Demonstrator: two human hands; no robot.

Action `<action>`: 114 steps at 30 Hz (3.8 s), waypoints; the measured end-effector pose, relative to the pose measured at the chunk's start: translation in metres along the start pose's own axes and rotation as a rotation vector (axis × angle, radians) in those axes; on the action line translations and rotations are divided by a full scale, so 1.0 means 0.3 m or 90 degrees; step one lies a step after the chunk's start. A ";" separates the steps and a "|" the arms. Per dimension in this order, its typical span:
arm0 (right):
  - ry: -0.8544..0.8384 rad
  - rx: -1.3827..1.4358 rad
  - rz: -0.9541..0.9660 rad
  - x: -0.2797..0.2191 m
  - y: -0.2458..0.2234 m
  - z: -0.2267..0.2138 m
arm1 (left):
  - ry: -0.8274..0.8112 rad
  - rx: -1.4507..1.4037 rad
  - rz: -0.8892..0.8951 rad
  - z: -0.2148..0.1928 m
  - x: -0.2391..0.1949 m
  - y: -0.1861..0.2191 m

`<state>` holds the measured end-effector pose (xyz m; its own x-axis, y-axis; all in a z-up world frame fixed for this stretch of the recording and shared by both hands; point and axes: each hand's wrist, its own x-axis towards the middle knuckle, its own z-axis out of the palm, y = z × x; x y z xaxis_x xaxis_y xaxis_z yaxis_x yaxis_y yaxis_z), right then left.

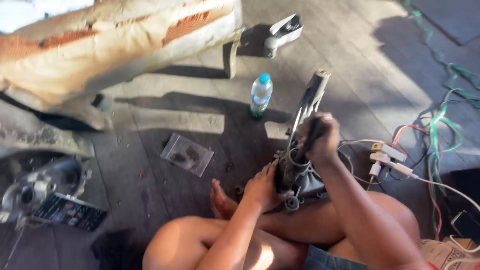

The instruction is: Cleaning a motorcycle engine casing using a brush and cleaning solution while sitting on the floor.

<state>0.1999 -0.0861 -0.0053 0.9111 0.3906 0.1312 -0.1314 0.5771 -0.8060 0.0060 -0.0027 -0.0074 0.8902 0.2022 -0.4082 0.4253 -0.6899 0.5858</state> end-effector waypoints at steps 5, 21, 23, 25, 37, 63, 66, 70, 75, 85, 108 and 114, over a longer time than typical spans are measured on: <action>-0.026 -0.096 -0.017 -0.003 -0.078 0.061 | -0.024 -0.004 -0.007 -0.002 0.012 0.004; 0.053 0.054 -0.006 -0.060 -0.123 0.074 | -0.049 0.005 -0.013 -0.010 0.017 0.015; 0.009 0.038 0.021 -0.098 -0.043 0.026 | -0.063 0.016 -0.012 -0.003 -0.002 0.020; -0.045 0.016 0.047 -0.066 -0.053 0.003 | -0.071 0.022 -0.010 -0.023 -0.001 0.030; -0.028 0.003 0.096 -0.010 -0.045 0.028 | -0.085 0.019 -0.014 -0.053 -0.016 0.049; -0.058 0.144 0.107 0.008 -0.146 0.038 | 0.043 0.030 0.005 0.047 0.035 -0.009; -0.164 0.030 0.146 -0.050 0.011 0.000 | 0.014 0.043 0.005 0.025 0.017 0.009; -0.094 0.242 0.102 -0.015 -0.029 -0.085 | 0.019 0.052 -0.006 0.068 0.034 -0.003; -0.119 0.142 0.081 -0.027 -0.025 -0.052 | 0.037 0.050 0.017 0.068 0.024 -0.011; -0.052 0.180 0.086 -0.010 -0.092 0.003 | 0.017 0.039 -0.003 0.079 0.035 -0.025; -0.226 0.096 0.289 0.024 -0.001 -0.047 | 0.029 0.051 0.014 0.062 0.044 -0.030; -0.254 0.141 0.243 0.019 -0.085 -0.012 | 0.014 0.062 0.003 0.042 0.035 -0.010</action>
<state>0.2098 -0.1011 0.0139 0.5717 0.8148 0.0963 -0.5386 0.4613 -0.7050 0.0121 -0.0073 -0.0222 0.8960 0.2135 -0.3892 0.4041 -0.7552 0.5161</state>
